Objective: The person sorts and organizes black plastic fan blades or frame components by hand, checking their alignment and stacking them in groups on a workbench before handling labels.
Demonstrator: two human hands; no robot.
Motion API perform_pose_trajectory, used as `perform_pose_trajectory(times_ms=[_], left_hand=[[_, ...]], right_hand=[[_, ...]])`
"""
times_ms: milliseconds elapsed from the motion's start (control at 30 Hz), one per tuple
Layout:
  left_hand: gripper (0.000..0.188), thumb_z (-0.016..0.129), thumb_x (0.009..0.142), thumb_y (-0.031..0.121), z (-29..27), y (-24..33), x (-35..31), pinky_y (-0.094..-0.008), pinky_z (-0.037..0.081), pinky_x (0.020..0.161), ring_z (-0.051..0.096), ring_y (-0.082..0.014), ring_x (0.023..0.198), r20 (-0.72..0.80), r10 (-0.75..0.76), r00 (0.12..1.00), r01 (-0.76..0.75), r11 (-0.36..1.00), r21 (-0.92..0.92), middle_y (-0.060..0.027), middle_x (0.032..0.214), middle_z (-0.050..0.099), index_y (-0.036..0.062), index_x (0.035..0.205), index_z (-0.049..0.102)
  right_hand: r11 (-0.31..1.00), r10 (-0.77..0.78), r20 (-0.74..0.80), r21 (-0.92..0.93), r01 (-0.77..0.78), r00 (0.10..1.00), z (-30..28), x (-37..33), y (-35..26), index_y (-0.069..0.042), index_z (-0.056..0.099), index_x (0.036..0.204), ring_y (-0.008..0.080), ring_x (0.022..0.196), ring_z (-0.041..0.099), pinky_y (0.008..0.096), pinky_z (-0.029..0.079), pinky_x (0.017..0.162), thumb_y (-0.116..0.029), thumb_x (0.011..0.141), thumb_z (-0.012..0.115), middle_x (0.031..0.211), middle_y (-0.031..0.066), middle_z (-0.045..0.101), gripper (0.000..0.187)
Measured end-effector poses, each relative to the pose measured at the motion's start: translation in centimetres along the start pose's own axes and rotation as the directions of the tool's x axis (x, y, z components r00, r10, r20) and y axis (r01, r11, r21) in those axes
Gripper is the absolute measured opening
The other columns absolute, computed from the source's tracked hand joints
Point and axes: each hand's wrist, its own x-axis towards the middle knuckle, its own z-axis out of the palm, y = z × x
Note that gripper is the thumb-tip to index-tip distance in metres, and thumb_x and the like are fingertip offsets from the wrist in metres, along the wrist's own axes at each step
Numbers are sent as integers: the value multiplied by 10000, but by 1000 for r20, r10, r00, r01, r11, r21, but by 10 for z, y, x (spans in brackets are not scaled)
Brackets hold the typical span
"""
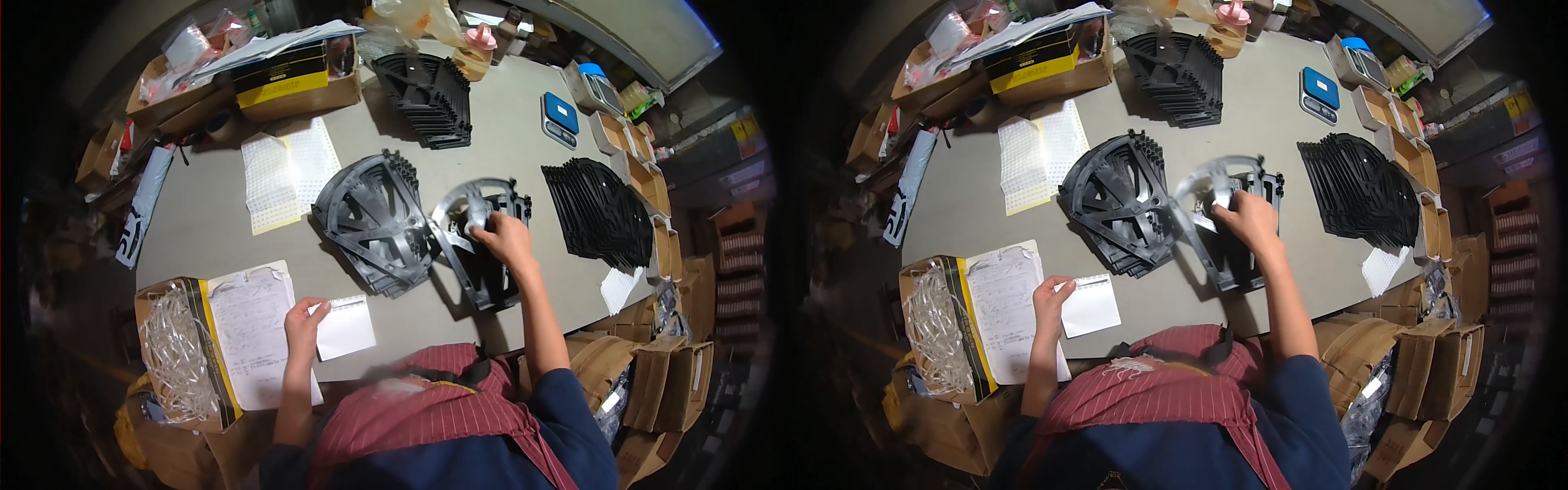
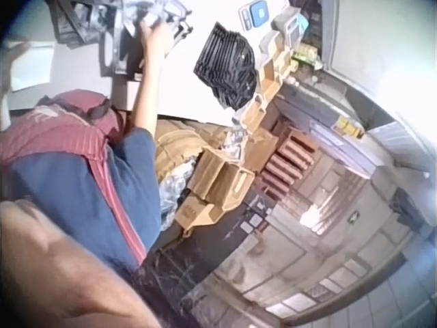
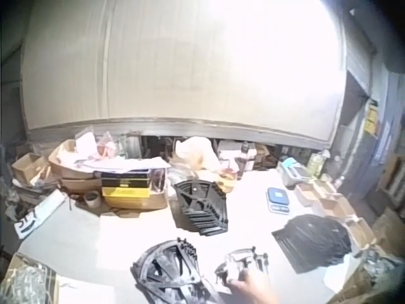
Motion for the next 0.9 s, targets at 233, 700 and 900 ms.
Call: perform_pose_trajectory(times_ms=[233, 700, 900], left_hand=[[148, 744, 919, 107, 7, 23, -9, -230, 523, 706, 653, -100, 764, 88, -78, 993, 95, 975, -201, -48, 890, 710, -1, 1010, 698], [151, 733, 939, 110, 47, 56, -27, -204, 487, 713, 618, -64, 778, 101, 97, 990, -84, 989, -125, -19, 890, 693, -4, 1031, 699], [152, 722, 946, 109, 45, 52, -28, -205, 491, 713, 623, -72, 776, 58, 69, 996, -62, 990, -125, -33, 896, 696, -5, 1044, 694]], right_hand=[[996, 75, 81, -62, -71, 994, 11, -15, 62, -13, 698, 872, 383, 826, 708, 486, 548, 724, -539, 796, 773, 840, 201, 725, 538], [984, -173, -283, -81, 156, 944, 33, -47, 65, -23, 689, 977, 367, 967, 605, 478, 472, 840, -315, 817, 793, 945, 174, 654, 349], [990, -138, -348, -69, 121, 927, 39, -53, 47, -6, 655, 938, 365, 979, 579, 465, 434, 894, -265, 726, 797, 969, 165, 658, 364]])
